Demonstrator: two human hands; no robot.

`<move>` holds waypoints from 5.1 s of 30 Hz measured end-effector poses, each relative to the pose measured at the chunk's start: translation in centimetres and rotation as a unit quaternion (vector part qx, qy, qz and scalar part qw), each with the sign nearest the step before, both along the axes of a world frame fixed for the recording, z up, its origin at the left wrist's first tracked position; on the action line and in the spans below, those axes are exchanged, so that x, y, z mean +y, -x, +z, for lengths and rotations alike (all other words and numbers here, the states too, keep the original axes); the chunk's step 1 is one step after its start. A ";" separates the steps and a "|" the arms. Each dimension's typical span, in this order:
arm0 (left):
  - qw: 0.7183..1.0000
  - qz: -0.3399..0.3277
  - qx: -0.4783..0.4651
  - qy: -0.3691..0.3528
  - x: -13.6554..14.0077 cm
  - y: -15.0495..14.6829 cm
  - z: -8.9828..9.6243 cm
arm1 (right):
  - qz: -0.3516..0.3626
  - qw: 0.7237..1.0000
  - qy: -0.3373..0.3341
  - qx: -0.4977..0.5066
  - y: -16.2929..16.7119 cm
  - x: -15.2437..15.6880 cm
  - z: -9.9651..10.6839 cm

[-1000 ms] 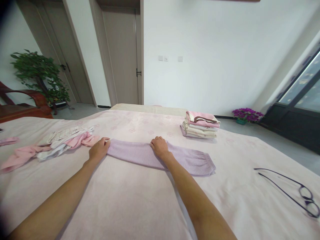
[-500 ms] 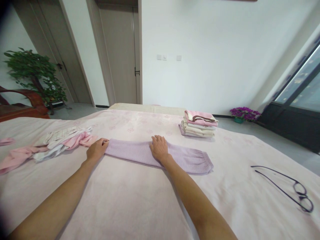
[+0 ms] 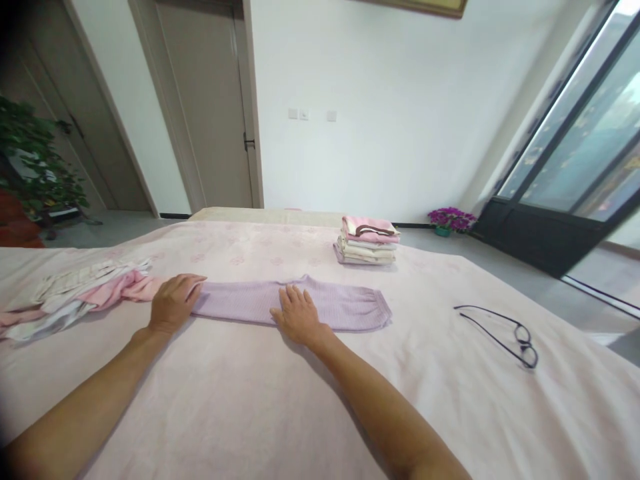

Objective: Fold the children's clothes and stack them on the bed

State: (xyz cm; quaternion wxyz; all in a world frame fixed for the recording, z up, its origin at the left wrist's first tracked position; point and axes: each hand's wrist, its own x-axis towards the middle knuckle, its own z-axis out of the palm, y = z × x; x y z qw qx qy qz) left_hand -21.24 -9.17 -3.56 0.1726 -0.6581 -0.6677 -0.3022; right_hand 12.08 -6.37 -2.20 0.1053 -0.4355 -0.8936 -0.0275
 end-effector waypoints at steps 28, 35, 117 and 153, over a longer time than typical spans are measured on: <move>0.969 -0.006 0.065 0.237 1.4 -5.6 -0.7 | -0.210 0.971 -0.088 -0.078 -17.3 3.6 -2.3; 0.929 -0.320 0.064 0.177 3.5 -16.9 1.5 | -0.209 0.972 -0.078 -0.071 -17.4 3.4 -2.2; 0.921 0.166 -0.165 0.311 1.3 5.5 1.4 | 0.054 0.998 -0.003 -0.019 -4.7 -0.9 -1.3; 0.971 -0.051 -0.225 0.065 1.0 -14.0 10.0 | -0.023 0.602 0.573 0.555 1.7 0.5 6.6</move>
